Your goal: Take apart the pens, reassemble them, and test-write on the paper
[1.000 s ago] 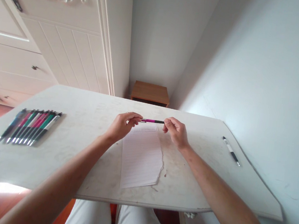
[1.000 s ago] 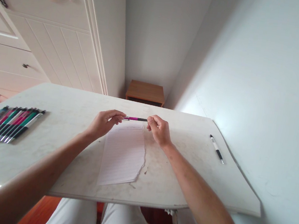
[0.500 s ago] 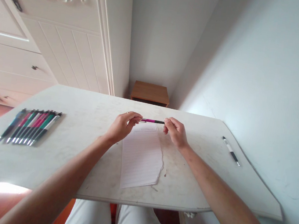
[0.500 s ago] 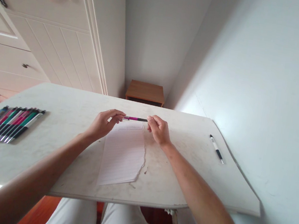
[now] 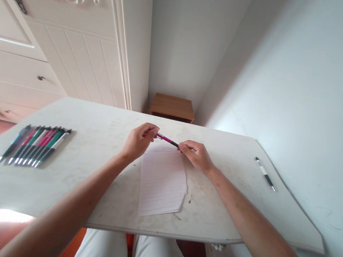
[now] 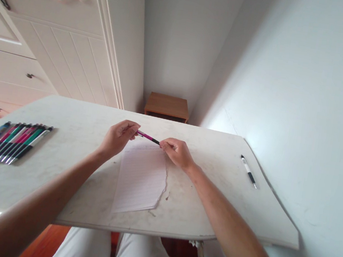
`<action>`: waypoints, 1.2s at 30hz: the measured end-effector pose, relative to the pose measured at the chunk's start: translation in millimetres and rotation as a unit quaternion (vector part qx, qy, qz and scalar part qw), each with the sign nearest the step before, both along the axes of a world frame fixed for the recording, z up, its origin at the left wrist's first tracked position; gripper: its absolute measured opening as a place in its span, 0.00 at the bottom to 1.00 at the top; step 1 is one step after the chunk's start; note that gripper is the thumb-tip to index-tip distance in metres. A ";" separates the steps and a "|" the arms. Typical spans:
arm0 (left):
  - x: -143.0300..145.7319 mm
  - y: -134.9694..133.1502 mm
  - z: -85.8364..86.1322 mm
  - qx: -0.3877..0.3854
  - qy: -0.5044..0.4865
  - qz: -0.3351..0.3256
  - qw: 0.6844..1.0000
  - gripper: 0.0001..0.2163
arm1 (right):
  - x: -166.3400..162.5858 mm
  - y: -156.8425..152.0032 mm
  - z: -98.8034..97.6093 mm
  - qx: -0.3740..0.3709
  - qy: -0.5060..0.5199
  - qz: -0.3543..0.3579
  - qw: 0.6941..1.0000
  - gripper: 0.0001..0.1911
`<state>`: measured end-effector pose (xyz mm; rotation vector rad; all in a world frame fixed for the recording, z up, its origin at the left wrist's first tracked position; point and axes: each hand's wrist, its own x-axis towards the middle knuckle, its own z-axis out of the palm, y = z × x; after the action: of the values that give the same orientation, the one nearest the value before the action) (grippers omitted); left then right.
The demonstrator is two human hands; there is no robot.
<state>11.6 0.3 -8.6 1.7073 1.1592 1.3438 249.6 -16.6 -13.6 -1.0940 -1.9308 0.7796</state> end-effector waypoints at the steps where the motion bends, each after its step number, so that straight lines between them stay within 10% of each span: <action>1: 0.4 -0.2 0.3 -0.005 -0.008 -0.002 1.000 0.14 | -0.5 -0.5 0.9 0.009 -0.006 0.007 1.000 0.18; 25: 13.8 -15.9 12.6 -0.074 -0.045 -0.077 0.993 0.16 | -10.4 -15.1 14.0 -0.146 0.109 0.107 0.977 0.18; 36: 23.1 -28.5 16.4 -0.118 -0.064 -0.157 0.978 0.22 | -21.1 -29.0 15.9 -0.318 0.177 0.205 0.909 0.51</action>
<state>34.7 -28.2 7.8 1.5330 0.8929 1.0596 228.5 -45.6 2.3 -0.8101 -1.6353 1.8029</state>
